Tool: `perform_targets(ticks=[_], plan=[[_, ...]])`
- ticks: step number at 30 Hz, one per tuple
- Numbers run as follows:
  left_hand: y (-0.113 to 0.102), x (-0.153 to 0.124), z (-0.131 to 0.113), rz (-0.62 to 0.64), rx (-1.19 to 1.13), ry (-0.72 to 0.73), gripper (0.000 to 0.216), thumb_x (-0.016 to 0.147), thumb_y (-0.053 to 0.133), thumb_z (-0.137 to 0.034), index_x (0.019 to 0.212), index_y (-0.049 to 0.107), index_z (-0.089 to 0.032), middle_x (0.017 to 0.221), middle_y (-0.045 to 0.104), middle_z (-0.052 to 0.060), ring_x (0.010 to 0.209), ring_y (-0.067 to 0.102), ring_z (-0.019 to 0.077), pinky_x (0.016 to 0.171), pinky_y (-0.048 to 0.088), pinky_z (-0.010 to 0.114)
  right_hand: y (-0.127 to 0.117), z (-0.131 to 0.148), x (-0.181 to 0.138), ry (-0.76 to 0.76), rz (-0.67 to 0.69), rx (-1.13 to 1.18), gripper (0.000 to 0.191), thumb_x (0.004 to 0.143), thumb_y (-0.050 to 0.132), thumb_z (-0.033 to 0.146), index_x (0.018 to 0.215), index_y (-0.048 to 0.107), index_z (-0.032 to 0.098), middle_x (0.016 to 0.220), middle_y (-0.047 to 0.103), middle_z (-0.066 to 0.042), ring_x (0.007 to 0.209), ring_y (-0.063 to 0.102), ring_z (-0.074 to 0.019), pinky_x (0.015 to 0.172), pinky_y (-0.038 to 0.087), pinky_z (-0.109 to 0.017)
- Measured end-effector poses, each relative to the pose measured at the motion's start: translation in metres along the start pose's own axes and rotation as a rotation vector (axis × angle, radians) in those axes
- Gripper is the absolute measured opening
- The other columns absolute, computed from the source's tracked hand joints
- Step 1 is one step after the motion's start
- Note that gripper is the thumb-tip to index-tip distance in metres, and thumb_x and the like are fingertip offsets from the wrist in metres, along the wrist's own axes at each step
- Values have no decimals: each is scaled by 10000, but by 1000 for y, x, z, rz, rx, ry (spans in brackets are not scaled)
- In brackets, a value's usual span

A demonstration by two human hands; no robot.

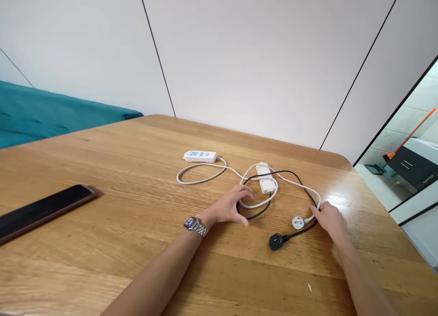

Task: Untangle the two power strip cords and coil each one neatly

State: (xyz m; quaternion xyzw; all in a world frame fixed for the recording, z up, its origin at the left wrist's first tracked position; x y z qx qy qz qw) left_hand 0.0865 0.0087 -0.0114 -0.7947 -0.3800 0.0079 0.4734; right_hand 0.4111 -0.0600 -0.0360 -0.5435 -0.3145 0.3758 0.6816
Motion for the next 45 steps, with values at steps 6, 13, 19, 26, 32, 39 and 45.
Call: perform_targets(ticks=[6,13,19,26,32,39,45], plan=[[-23,-7,33,-351,274,-356,536,754,638,-430,1216,512,-188,1217,526,116,1140,505,267,973,417,392,7,2,7,-163,-77,530,182,778,482,374,697,525,217,715,676,-62,644,646,-217,586,442,-301],[-24,-13,54,-252,323,-583,152,797,492,-232,865,622,-193,756,650,37,736,594,195,668,405,289,17,-2,12,-124,-100,1088,453,688,587,652,711,550,201,616,642,-23,414,550,-161,414,421,-276],[-21,-9,51,-233,330,-540,152,770,557,-314,842,611,-191,787,643,41,758,575,201,676,383,294,15,-8,13,-112,-150,1138,479,697,598,659,799,597,191,639,655,-24,425,554,-157,417,429,-270],[-23,-12,58,-288,258,-616,190,717,516,-186,883,607,-170,793,644,50,755,582,198,676,400,291,9,-23,17,-92,-365,1090,506,741,551,636,886,653,162,863,690,-85,757,629,-212,606,468,-287],[-25,-17,69,-386,74,-677,311,690,522,-183,991,599,-160,766,644,23,681,582,170,632,414,275,2,-21,13,-156,-401,1215,479,808,518,593,946,642,151,484,381,79,437,358,-103,428,308,-228],[-36,-13,54,-631,-252,-408,339,772,510,-398,991,591,-152,704,577,1,617,508,124,574,416,241,3,-16,11,-164,-393,1224,473,855,438,561,939,645,144,466,374,77,412,350,-104,424,296,-232],[-23,-6,35,-456,-318,-310,298,807,528,-461,829,551,-165,624,514,-24,563,456,100,522,373,218,-3,1,12,-310,-366,894,402,810,515,529,783,706,176,753,656,-53,727,582,-198,655,441,-299]])
Point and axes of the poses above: each hand's wrist, its own x-axis towards the middle knuckle, its own y-axis out of the palm, z = x × y, the point moved 8 cm from there along x, towards the middle knuckle
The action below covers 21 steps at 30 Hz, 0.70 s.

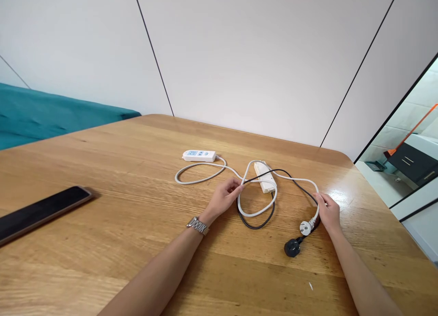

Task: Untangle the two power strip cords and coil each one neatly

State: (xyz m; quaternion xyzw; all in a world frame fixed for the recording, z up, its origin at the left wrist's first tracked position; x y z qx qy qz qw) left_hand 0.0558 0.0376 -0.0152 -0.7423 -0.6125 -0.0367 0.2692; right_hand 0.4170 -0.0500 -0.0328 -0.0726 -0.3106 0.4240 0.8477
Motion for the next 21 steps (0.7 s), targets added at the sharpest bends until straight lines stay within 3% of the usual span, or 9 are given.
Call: perform_targets(ticks=[6,10,14,21], plan=[[23,-7,-11,270,246,77,266,875,461,-446,846,545,-195,747,608,7,676,547,134,634,430,254,14,17,-4,-186,97,-263,475,915,342,442,792,735,205,881,693,-90,848,595,-227,803,419,-350],[27,-7,-18,345,511,185,219,873,470,-404,864,578,-214,766,624,23,762,554,176,725,413,300,16,7,-6,-152,72,-504,413,895,377,363,786,755,237,765,681,-90,709,593,-213,636,402,-311],[26,-5,-21,328,718,218,202,869,492,-361,785,610,-220,796,646,42,831,529,209,773,368,336,13,2,-6,-131,58,-547,329,846,448,374,718,731,266,669,657,-60,599,575,-197,524,348,-286],[12,-1,-18,157,931,142,170,828,571,-359,733,602,-221,811,656,56,888,509,258,805,317,395,14,-3,0,32,109,-124,235,730,544,426,764,653,221,728,685,-38,685,611,-213,640,437,-315]])
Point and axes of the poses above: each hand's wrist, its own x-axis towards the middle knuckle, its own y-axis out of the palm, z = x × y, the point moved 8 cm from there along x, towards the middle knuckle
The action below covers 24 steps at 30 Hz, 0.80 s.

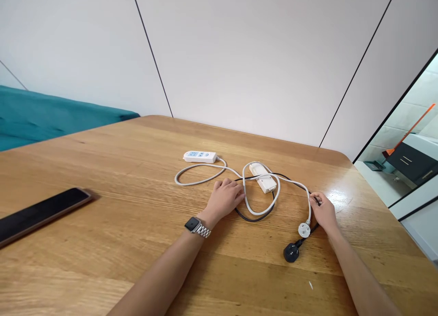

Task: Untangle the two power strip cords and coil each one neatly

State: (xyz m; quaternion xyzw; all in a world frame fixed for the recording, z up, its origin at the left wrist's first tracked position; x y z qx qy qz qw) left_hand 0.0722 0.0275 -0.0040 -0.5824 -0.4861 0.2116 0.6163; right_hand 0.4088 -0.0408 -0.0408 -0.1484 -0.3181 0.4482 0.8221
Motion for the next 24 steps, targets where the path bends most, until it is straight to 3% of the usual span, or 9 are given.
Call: perform_targets(ticks=[4,6,11,14,18,20,24], plan=[[-1,-2,9,12,-10,-79,222,811,591,-415,727,588,-209,804,653,60,879,522,272,814,330,416,-4,-2,-1,59,-110,215,247,711,554,426,770,611,193,746,659,-43,711,593,-200,663,446,-313],[1,-2,11,25,-48,-83,205,829,563,-394,750,585,-207,819,646,59,859,534,261,803,354,404,-7,-4,-2,97,-165,330,273,709,572,428,831,611,187,702,628,-17,625,559,-167,588,431,-282],[9,0,19,-4,-226,-81,131,812,445,-145,791,563,-196,844,628,64,823,563,218,748,423,332,-4,-11,-5,203,-147,460,440,725,597,450,1061,617,168,512,478,73,397,367,-99,400,292,-235],[15,2,33,-69,-328,-168,257,693,443,-39,860,575,-183,898,628,65,843,577,201,760,447,305,-2,-11,-4,181,-126,393,422,735,575,495,953,670,146,559,567,22,478,480,-132,451,365,-252],[24,6,56,-115,-460,-362,449,647,476,-45,1075,571,-142,1047,619,91,788,592,175,758,471,297,-2,-9,-4,166,-149,321,404,710,583,492,893,685,146,795,700,-68,726,620,-206,638,464,-300],[27,14,61,-93,-539,-405,417,691,475,-94,1092,581,-132,1055,634,90,767,601,167,762,478,292,-1,-8,-5,185,-145,282,422,703,577,495,911,684,145,860,714,-91,797,636,-231,707,466,-322],[21,43,66,-81,-599,-452,368,824,440,-304,1091,611,-116,1075,661,114,937,610,215,848,453,303,-1,-2,-5,211,-103,145,424,712,539,510,886,693,156,802,716,-90,791,637,-255,719,438,-335]])
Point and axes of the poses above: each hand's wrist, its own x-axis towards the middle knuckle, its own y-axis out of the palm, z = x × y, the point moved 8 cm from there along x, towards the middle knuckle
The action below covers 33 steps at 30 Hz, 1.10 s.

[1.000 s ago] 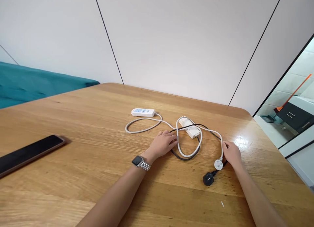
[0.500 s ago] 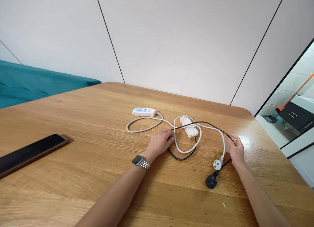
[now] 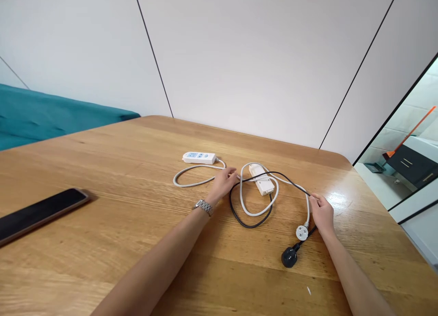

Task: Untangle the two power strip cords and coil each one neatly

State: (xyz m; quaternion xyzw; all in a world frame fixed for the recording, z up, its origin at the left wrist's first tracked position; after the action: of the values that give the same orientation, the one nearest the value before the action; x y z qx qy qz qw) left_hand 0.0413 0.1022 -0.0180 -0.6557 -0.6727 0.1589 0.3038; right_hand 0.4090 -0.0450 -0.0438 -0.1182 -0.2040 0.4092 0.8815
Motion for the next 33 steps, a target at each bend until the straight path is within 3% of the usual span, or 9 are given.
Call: perform_targets(ticks=[3,7,10,14,17,20,25,29,33], plan=[[7,26,-12,25,13,-33,449,796,519,-450,1049,635,-97,987,689,137,924,616,250,800,447,306,2,5,-1,-12,29,-83,390,727,515,531,724,674,174,709,689,-68,712,609,-239,667,407,-319],[30,56,-26,131,-3,-69,391,725,608,-511,652,651,-129,608,646,81,635,591,206,590,403,269,6,11,-5,-86,90,-38,389,743,529,545,590,567,189,554,553,4,566,495,-163,571,358,-274],[41,71,-39,175,-10,-86,395,683,672,-446,441,545,-160,391,484,32,478,488,166,504,315,265,12,18,-10,-169,156,57,382,763,546,524,579,534,190,529,475,36,533,428,-128,544,336,-251],[39,79,-66,148,-53,-36,368,618,730,-270,374,471,-174,331,353,-16,434,397,128,482,227,263,16,26,-16,-229,207,117,376,757,576,508,575,568,179,505,440,44,507,394,-112,520,319,-244],[26,77,-84,101,-133,6,294,674,678,-271,450,521,-162,369,377,-26,411,343,99,453,201,251,12,29,-15,-226,200,163,366,743,597,492,568,597,171,499,461,36,498,405,-111,509,331,-245],[-3,70,-91,-14,-229,13,256,815,504,-327,614,538,-172,406,344,-53,385,290,86,416,207,224,-1,30,-13,-202,115,239,352,737,614,497,618,646,167,486,475,33,487,422,-114,478,340,-241],[-55,48,-79,-197,-762,-45,198,854,434,-301,684,429,-198,419,231,-107,328,178,55,353,142,176,-16,43,-18,-74,-12,429,377,705,659,529,697,671,153,394,336,83,371,286,-74,355,221,-212],[-66,26,-82,-189,-976,8,211,831,512,-317,680,432,-193,414,217,-122,310,154,33,331,118,151,-6,74,-38,62,7,596,401,689,685,539,737,645,143,378,245,118,341,179,-50,331,137,-207],[-67,13,-85,-269,-1075,-11,255,832,508,-319,653,366,-205,416,210,-120,308,147,36,321,113,151,-3,124,-66,-134,123,545,356,770,629,503,724,640,150,431,312,89,389,249,-63,376,217,-213]])
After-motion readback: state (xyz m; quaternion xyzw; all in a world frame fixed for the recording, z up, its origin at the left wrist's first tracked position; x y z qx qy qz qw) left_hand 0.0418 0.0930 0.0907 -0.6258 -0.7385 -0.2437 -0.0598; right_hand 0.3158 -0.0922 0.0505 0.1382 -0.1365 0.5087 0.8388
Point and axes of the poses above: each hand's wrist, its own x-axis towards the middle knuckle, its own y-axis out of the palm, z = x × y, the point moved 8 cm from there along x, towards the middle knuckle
